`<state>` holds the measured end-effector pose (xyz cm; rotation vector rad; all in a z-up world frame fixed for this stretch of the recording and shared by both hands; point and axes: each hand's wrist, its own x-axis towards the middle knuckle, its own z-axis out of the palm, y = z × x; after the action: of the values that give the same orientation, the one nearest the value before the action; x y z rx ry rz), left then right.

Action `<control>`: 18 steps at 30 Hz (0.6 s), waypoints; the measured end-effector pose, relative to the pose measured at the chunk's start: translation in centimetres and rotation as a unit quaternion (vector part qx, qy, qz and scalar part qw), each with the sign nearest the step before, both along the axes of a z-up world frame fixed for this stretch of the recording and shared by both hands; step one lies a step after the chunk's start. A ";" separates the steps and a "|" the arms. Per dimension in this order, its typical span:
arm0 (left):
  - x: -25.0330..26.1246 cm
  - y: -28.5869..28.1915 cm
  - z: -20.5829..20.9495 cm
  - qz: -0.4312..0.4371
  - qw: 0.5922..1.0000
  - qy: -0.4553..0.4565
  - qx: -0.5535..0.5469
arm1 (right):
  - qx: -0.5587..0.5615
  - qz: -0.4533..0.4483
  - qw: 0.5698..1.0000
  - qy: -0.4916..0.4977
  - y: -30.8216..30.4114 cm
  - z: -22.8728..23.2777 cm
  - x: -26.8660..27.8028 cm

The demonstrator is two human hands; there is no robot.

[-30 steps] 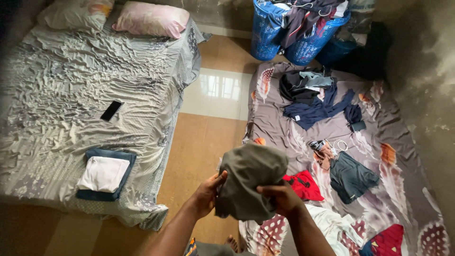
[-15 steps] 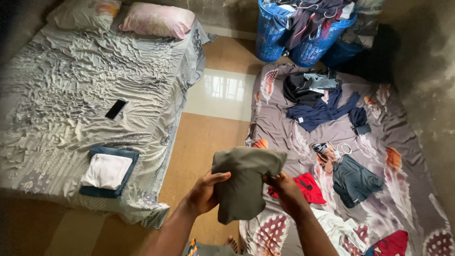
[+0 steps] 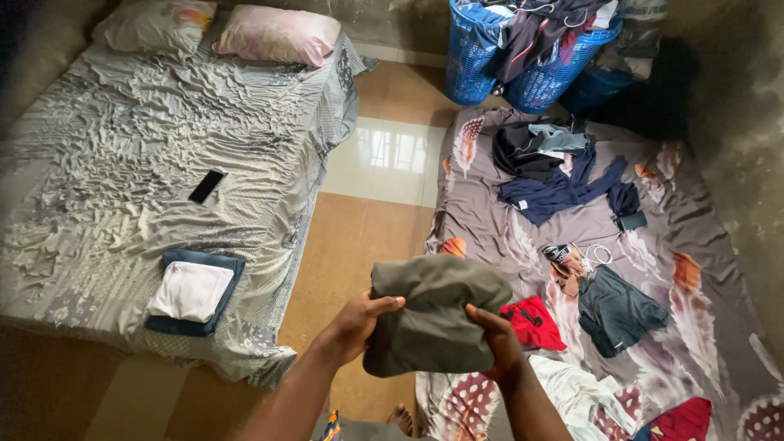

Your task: Fold several items of clothing including a t-shirt, shorts, and trousers on a bed.

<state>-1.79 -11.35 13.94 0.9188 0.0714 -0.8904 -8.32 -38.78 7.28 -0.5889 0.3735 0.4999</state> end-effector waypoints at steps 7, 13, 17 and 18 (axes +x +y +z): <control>-0.8 0.4 -1.3 0.120 0.992 0.027 -0.035 | -0.071 -0.001 0.997 -0.007 -1.1 -0.5 0.4; -1.9 2.2 0.7 0.145 0.989 0.017 -0.037 | -0.091 -0.017 0.992 -0.081 1.0 3.1 -0.3; -3.0 3.0 2.0 0.096 0.995 -0.023 -0.031 | 0.456 0.170 0.831 -0.268 1.8 4.6 -0.3; -3.1 3.2 2.0 0.097 0.995 -0.024 -0.029 | 0.458 0.171 0.830 -0.268 1.5 3.3 -0.2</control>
<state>-4.91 -8.19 15.94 0.8627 0.0918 -0.6857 -8.50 -37.23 10.60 0.1735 -0.5248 0.7528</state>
